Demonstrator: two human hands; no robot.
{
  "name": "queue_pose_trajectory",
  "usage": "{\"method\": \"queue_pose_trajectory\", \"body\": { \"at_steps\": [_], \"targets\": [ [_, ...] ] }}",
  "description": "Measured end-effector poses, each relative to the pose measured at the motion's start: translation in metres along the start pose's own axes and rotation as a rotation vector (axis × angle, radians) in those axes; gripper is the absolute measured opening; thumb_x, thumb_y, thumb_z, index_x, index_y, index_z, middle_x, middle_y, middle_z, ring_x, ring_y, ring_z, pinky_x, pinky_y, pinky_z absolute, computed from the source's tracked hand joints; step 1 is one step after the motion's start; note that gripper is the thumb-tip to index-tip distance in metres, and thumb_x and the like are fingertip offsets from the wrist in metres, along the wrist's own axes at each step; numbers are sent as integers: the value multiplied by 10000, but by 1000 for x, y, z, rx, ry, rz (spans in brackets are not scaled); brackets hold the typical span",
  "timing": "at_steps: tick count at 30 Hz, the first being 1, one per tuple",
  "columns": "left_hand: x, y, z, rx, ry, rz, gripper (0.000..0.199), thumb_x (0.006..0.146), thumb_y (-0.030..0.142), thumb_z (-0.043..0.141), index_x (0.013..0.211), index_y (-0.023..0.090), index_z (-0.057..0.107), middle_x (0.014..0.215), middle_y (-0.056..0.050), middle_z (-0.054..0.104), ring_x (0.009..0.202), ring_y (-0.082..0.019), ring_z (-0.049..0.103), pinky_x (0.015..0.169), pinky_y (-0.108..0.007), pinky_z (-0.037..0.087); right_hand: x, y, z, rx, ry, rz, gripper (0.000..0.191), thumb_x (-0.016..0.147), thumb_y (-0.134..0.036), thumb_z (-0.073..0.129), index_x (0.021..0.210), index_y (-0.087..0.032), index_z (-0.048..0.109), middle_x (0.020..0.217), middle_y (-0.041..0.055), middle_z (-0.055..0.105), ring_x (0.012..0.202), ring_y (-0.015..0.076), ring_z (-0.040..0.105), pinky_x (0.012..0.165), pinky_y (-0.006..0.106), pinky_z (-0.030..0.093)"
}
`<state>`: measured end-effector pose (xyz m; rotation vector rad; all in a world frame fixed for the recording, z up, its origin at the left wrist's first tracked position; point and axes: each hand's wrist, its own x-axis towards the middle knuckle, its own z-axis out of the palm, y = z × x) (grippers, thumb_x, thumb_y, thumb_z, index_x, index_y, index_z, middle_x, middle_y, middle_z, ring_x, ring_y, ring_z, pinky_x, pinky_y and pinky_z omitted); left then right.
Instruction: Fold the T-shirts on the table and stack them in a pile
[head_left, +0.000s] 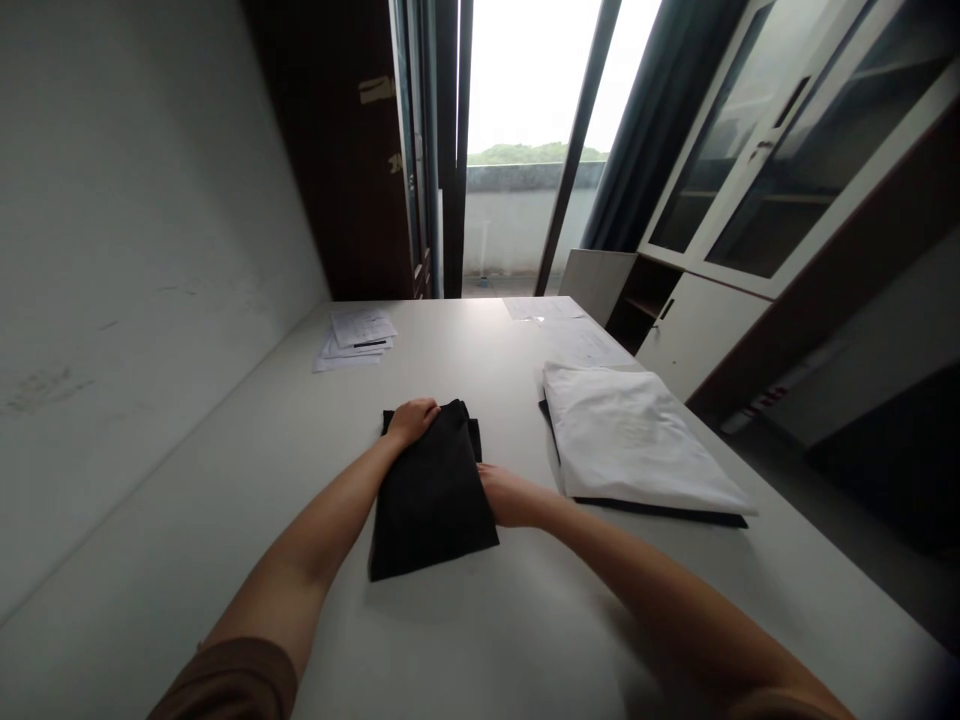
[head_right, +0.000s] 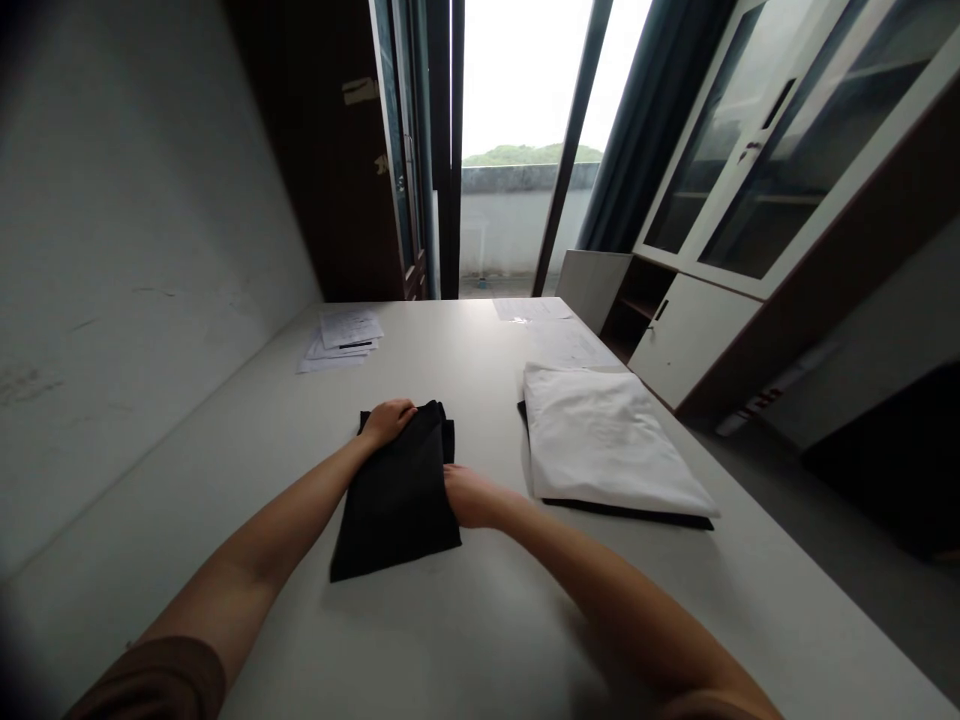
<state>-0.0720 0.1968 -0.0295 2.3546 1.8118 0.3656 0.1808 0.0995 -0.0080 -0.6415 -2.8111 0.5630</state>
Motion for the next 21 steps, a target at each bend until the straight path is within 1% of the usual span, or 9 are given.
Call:
{"method": "queue_pose_trajectory", "body": {
  "at_steps": [2,5,7,9,11,13,16,19,21],
  "targets": [
    [1,-1,2,-26,15,-6,304,1056,380,426,1120,215,673,1152,-83,719,1075,-226,641,908,-303,445,-11,2,-9,17,72,154,263,1020,-247,506,1129,-262,744,1127,54,737,996,205,693,887,320,549],
    [4,3,2,3,75,5,257,1033,358,476,1103,220,680,1149,-83,711,1086,-239,620,938,-341,432,-18,-8,-19,-22,353,434,344,1052,-265,417,1211,-256,721,1145,62,740,1016,219,704,916,348,542],
    [3,9,0,56,178,-4,244,1024,323,480,1072,211,691,1138,-101,702,1111,-261,595,1000,-395,402,-12,-22,-16,-59,448,420,345,1055,-321,447,1301,-241,675,1295,85,683,1161,233,658,1009,373,517],
    [-2,15,-2,80,299,-29,259,1023,279,455,1074,205,698,1129,-114,694,1124,-272,577,1050,-436,369,1,-37,-2,-100,420,303,402,1035,-382,509,1390,-230,619,1469,101,568,1348,259,537,1122,405,449],
    [-13,20,0,56,353,-40,289,1022,230,423,1092,211,703,1121,-104,696,1108,-260,583,1063,-436,372,14,-46,19,-148,360,252,476,1031,-422,513,1455,-213,569,1570,115,458,1459,286,412,1195,444,372],
    [-29,21,5,29,318,-28,315,1014,196,413,1115,217,711,1161,-90,700,1113,-245,595,1066,-417,393,24,-45,41,-179,315,301,520,1036,-422,490,1493,-176,531,1602,139,407,1494,302,358,1217,463,336],
    [-63,18,13,58,222,-6,342,1001,224,459,1261,211,682,1401,-100,615,1317,-272,517,1142,-447,362,27,-33,62,-217,293,376,579,1035,-434,479,1534,-139,475,1628,155,354,1520,312,306,1244,481,277],
    [-99,14,17,113,157,-9,446,1001,313,501,1429,214,579,1582,-108,453,1485,-318,348,1211,-530,281,24,-22,66,-249,282,360,574,1048,-446,442,1540,-153,468,1632,136,353,1521,300,300,1245,471,264],
    [-120,14,18,127,118,1,494,1009,378,496,1470,208,539,1611,-112,414,1511,-321,314,1228,-543,257,26,-17,61,-264,279,356,542,1057,-426,417,1529,-169,485,1606,126,404,1492,291,347,1221,453,303]
  ]
}}
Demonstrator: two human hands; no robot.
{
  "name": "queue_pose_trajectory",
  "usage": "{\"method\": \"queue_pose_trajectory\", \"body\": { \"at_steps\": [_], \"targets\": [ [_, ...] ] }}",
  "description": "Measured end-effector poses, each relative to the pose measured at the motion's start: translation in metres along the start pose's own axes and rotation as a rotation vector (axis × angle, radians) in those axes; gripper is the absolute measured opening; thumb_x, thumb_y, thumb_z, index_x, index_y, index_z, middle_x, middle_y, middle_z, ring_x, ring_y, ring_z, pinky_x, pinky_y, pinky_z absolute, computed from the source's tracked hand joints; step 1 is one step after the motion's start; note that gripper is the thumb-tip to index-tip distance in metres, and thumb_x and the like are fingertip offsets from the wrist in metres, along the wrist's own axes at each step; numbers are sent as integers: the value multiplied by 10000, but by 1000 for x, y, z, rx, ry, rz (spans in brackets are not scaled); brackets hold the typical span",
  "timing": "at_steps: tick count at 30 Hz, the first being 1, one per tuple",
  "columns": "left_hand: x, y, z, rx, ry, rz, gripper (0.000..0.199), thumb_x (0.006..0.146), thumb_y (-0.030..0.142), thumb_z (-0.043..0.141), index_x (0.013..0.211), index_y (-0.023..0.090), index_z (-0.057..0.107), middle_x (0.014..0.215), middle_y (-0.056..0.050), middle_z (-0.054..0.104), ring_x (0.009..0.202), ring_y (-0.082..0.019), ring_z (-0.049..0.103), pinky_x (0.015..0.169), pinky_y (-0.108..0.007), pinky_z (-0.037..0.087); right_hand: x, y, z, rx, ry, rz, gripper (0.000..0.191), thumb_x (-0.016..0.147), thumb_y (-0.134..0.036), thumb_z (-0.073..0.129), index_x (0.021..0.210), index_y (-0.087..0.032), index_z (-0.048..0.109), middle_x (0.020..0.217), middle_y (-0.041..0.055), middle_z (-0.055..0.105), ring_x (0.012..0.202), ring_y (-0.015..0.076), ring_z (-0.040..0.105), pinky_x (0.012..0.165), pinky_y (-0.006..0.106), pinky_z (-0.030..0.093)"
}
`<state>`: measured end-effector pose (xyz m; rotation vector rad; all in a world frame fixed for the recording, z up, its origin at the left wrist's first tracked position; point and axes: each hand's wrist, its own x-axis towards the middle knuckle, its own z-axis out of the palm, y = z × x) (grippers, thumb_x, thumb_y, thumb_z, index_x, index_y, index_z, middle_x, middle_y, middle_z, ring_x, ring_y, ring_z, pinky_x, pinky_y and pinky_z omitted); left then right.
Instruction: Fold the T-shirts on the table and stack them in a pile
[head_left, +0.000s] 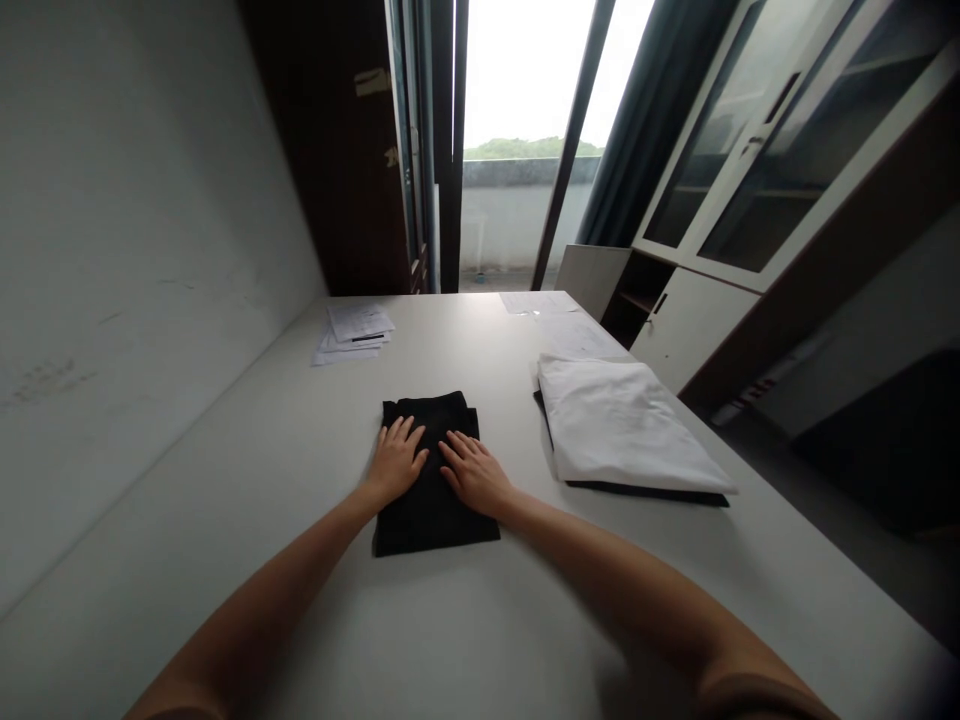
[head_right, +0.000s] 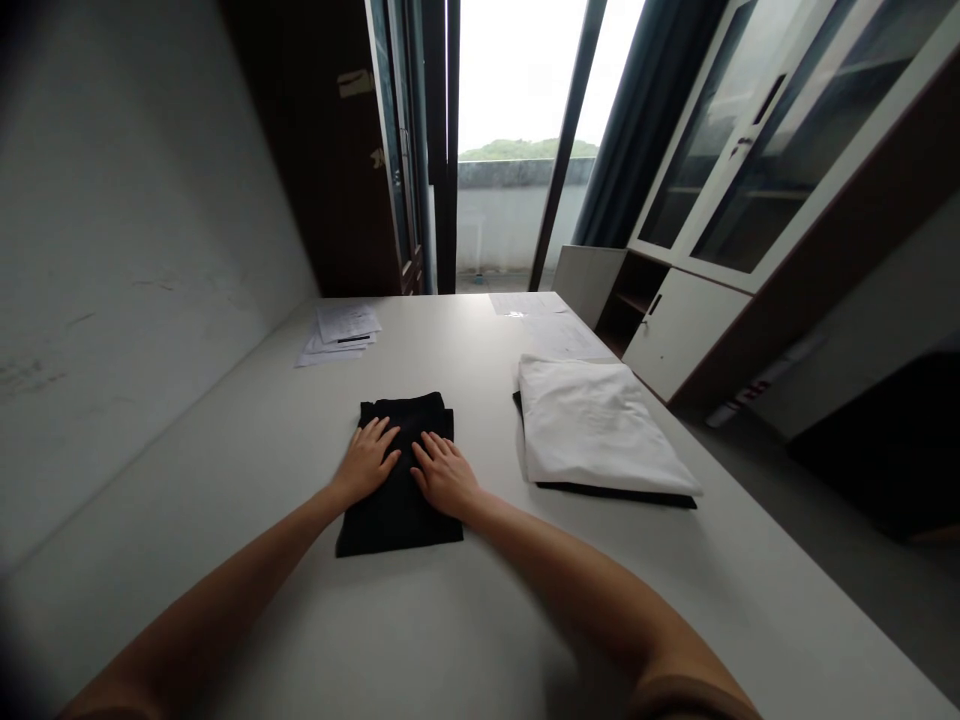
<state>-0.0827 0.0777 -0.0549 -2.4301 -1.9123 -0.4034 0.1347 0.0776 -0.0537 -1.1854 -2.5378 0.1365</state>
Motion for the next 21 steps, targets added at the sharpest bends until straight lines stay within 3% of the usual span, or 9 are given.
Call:
{"method": "queue_pose_trajectory", "body": {
  "at_steps": [5,8,11,15,21],
  "targets": [
    [-32,17,-4,-15,-1,66,706,996,566,469,1577,173,384,1652,-141,332,1541,-317,263,1249,-536,226,35,7,-2,-44,49,96,525,1044,-347,440,1546,-196,456,1489,142,533,1355,289,488,1117,439,405],
    [-40,28,-4,-6,45,94,822,968,621,481,1623,169,279,1674,-151,274,1560,-327,206,1261,-548,174,62,18,6,-40,9,48,486,1042,-354,450,1504,-219,519,1548,117,479,1443,279,400,1175,442,342],
    [-45,38,-4,7,-8,150,800,974,636,451,1606,161,328,1665,-162,293,1560,-338,202,1264,-553,144,81,34,16,-5,-85,-24,508,1056,-406,424,1538,-254,480,1639,66,357,1526,254,285,1240,441,250],
    [-52,57,-12,-24,-110,340,700,1026,564,379,1607,179,326,1683,-136,259,1565,-318,188,1267,-541,124,93,51,26,8,-120,-30,555,1065,-462,388,1583,-264,406,1688,49,224,1562,253,204,1264,449,202],
    [-64,87,-34,-217,-278,701,531,1059,439,385,1576,318,381,1676,-40,302,1558,-294,218,1261,-576,75,96,60,26,19,-140,-52,562,1074,-483,334,1601,-291,362,1697,19,179,1574,241,156,1268,460,194]
  ]
}}
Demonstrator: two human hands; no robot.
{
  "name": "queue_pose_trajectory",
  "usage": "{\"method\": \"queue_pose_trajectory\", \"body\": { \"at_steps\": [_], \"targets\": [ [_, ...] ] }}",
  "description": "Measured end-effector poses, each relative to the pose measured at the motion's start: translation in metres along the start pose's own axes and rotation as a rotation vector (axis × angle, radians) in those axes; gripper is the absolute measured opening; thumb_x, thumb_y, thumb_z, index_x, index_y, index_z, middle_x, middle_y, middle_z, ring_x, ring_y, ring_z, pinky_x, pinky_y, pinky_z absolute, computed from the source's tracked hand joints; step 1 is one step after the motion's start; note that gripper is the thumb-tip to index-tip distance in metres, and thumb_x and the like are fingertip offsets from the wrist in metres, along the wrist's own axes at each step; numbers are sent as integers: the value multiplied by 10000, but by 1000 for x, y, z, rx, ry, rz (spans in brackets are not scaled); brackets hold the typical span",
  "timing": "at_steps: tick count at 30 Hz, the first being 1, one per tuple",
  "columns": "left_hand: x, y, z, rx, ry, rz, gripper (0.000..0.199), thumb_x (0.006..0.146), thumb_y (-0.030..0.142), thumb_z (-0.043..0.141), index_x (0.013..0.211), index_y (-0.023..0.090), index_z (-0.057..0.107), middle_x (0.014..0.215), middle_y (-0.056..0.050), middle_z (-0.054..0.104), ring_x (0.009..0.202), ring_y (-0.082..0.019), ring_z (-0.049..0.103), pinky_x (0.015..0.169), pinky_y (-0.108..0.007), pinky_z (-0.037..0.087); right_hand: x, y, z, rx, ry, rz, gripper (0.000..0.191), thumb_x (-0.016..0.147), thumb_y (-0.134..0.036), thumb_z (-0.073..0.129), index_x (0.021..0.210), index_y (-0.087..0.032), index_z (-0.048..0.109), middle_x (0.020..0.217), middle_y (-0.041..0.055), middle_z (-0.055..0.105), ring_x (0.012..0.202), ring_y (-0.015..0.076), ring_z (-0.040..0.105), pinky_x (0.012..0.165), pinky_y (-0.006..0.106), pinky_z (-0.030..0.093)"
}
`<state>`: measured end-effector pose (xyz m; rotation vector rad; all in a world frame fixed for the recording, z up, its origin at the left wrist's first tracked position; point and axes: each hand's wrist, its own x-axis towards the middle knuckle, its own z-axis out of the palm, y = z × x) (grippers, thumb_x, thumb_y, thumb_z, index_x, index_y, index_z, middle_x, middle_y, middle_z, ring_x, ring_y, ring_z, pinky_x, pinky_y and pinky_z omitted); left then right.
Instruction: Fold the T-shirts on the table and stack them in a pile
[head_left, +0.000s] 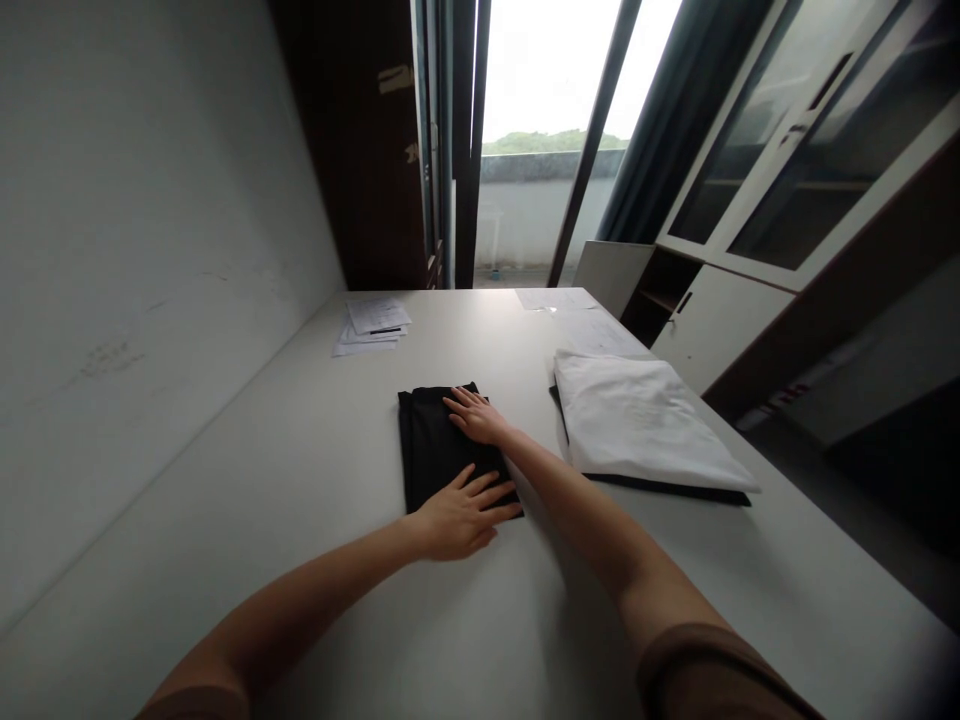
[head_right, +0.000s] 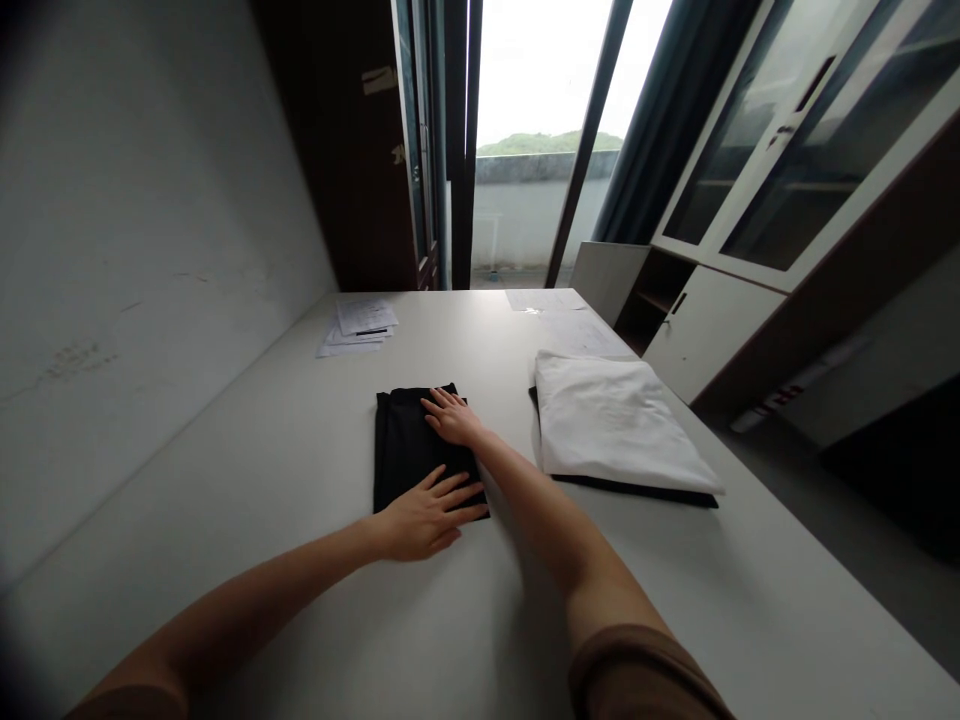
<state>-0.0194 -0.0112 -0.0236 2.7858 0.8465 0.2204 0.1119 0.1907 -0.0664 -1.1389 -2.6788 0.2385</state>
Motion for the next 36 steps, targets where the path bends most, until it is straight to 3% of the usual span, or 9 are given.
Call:
{"method": "queue_pose_trajectory", "body": {
  "at_steps": [3,5,8,11,16,20,24,32,36],
  "targets": [
    [-1,8,-8,-191,-27,114,448,1070,412,389,1499,340,497,1601,-12,447,1523,-272,317,1266,-557,99,-5,1,-2,-1,-5,0,574,1070,-504,326,1600,-288,365,1698,17,175,1574,242,155,1268,463,193],
    [0,6,-13,-374,37,84,427,1088,372,330,1431,298,574,1465,-22,602,1414,-223,488,1248,-464,247,-10,0,-2,-2,18,25,582,1065,-521,329,1594,-283,379,1695,24,190,1572,241,164,1267,460,194],
    [9,-17,-20,-474,309,-144,424,1078,323,319,1299,224,667,1293,-51,707,1231,-186,627,1127,-346,437,-17,-4,-2,-11,62,77,570,1056,-515,371,1568,-273,429,1677,45,259,1563,235,202,1263,456,198],
    [24,-64,-23,-207,461,-447,374,1032,307,404,1250,233,698,1375,-64,658,1327,-229,550,1178,-412,389,-23,-10,-4,-59,163,164,502,1054,-436,399,1496,-238,529,1619,77,393,1552,242,229,1272,490,123],
    [35,-154,-16,120,217,-810,583,1008,475,447,1537,229,457,1635,-117,377,1521,-316,301,1215,-574,249,-27,-14,-5,-87,178,293,531,1053,-428,391,1520,-197,490,1610,100,407,1536,252,262,1261,497,127],
    [28,-185,-9,133,205,-919,675,1021,580,346,1597,230,352,1675,-124,286,1553,-317,221,1227,-571,198,-26,-11,-3,-44,83,351,624,1052,-518,368,1600,-221,357,1674,88,269,1556,267,206,1249,504,161],
    [24,-175,-9,196,289,-952,629,1024,522,362,1554,190,434,1657,-134,327,1552,-323,214,1240,-561,175,-23,-6,-1,-21,55,380,673,1046,-569,350,1626,-231,296,1692,85,209,1560,283,192,1249,503,151],
    [20,-97,14,266,295,-624,572,1018,449,407,1526,193,475,1635,-106,378,1535,-300,264,1260,-541,167,-14,13,-4,-43,124,437,610,1060,-482,334,1606,-210,345,1680,94,250,1547,292,225,1242,525,143],
    [14,-100,19,202,245,-687,649,1016,521,398,1589,218,377,1669,-98,309,1542,-304,259,1246,-526,219,-12,19,-10,-27,83,421,617,1061,-484,334,1614,-208,323,1687,91,226,1561,273,186,1244,517,152]
  ]
}}
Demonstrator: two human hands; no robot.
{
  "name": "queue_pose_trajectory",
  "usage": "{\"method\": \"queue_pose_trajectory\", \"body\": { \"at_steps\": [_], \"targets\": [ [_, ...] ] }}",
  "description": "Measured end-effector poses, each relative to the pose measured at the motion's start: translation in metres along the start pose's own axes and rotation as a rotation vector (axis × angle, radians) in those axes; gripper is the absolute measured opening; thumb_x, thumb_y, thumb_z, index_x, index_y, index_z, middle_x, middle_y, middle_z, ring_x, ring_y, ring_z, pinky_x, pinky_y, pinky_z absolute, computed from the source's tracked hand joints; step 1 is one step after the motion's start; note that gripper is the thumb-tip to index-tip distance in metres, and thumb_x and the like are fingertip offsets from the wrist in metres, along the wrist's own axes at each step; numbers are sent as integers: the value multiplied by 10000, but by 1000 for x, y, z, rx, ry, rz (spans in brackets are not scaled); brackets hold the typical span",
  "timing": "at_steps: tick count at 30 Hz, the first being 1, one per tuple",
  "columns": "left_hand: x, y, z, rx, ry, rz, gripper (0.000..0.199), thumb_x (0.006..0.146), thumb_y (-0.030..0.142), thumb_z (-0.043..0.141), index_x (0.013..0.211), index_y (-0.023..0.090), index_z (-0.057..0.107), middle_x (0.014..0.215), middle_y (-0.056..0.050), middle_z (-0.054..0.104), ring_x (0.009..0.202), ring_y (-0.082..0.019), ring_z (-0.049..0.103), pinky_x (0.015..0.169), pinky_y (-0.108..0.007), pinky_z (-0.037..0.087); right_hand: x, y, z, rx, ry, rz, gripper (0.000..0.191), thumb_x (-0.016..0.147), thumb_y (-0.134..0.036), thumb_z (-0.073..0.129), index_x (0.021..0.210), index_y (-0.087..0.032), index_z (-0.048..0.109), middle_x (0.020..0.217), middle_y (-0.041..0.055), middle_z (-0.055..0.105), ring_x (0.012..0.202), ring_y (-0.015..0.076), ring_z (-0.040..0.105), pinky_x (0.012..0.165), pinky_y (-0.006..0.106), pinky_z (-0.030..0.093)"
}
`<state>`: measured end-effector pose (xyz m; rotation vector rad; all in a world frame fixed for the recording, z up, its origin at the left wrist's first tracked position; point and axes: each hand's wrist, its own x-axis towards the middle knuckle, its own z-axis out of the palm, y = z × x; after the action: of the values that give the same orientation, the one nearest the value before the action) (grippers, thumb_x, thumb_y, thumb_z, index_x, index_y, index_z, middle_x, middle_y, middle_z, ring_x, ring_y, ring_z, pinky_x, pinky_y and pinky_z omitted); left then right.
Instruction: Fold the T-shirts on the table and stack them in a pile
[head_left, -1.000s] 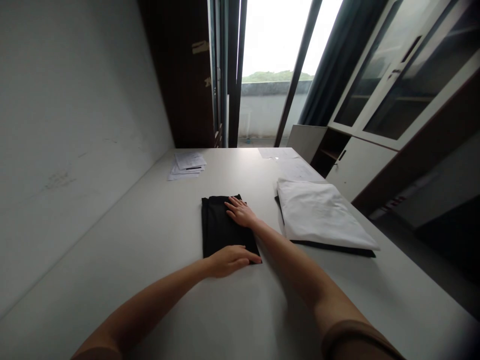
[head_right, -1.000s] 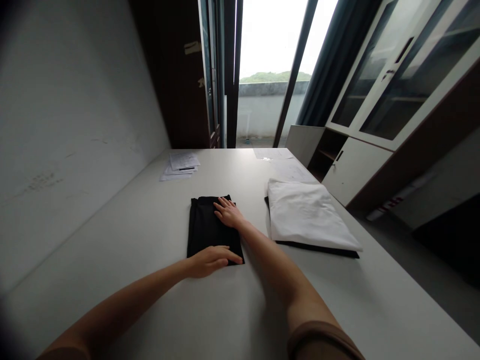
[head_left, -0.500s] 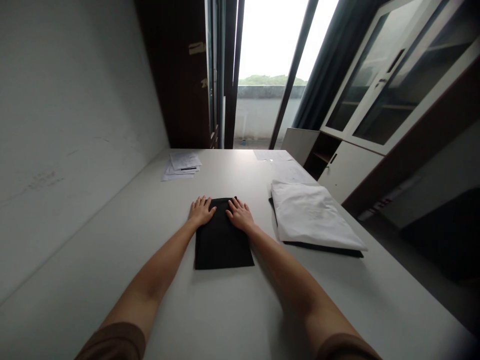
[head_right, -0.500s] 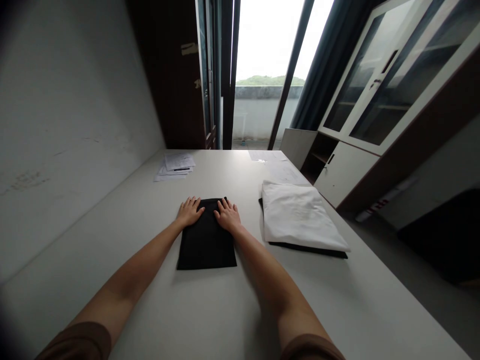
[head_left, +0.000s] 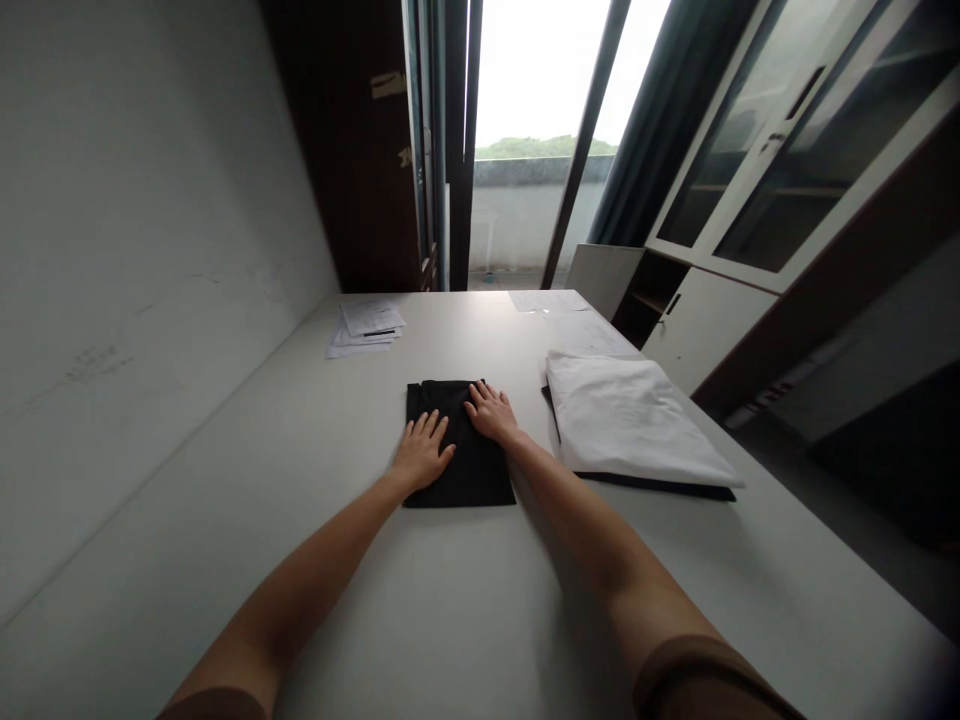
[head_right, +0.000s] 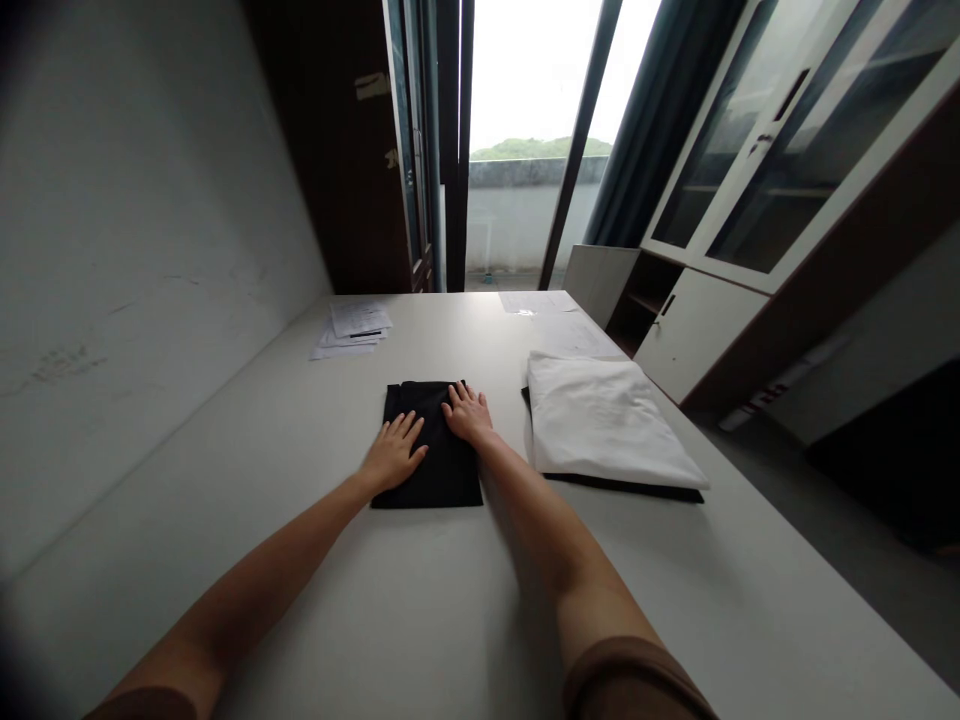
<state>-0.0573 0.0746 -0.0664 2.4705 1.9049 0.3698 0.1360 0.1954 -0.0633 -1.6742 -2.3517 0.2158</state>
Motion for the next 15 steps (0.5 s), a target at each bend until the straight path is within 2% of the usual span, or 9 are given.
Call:
{"method": "queue_pose_trajectory", "body": {
  "at_steps": [4,9,11,15],
  "targets": [
    [8,-15,4,-16,-15,-74,687,1004,571,402,1603,237,353,1681,-106,275,1553,-322,227,1241,-546,207,-8,-14,-3,-1,13,6,609,1046,-475,392,1578,-181,397,1674,113,263,1570,288,147,1240,514,176],
    [13,-19,8,-17,24,-114,638,1010,520,402,1596,272,370,1677,-78,295,1550,-311,236,1243,-542,197,-45,-41,7,15,71,-101,569,1053,-443,370,1552,-179,442,1629,114,368,1543,257,245,1249,475,178],
    [15,-19,8,-14,19,-136,634,1011,513,397,1597,271,370,1680,-80,287,1546,-319,239,1240,-549,193,-58,-43,9,7,77,-114,558,1058,-445,357,1546,-193,455,1629,99,371,1537,251,263,1252,467,173],
    [15,-21,5,-17,14,-164,653,1007,547,386,1598,269,375,1680,-97,284,1544,-368,219,1228,-581,181,-67,-32,3,-8,56,-51,605,1051,-510,370,1572,-206,416,1653,102,317,1548,276,235,1238,494,196]
  ]
}}
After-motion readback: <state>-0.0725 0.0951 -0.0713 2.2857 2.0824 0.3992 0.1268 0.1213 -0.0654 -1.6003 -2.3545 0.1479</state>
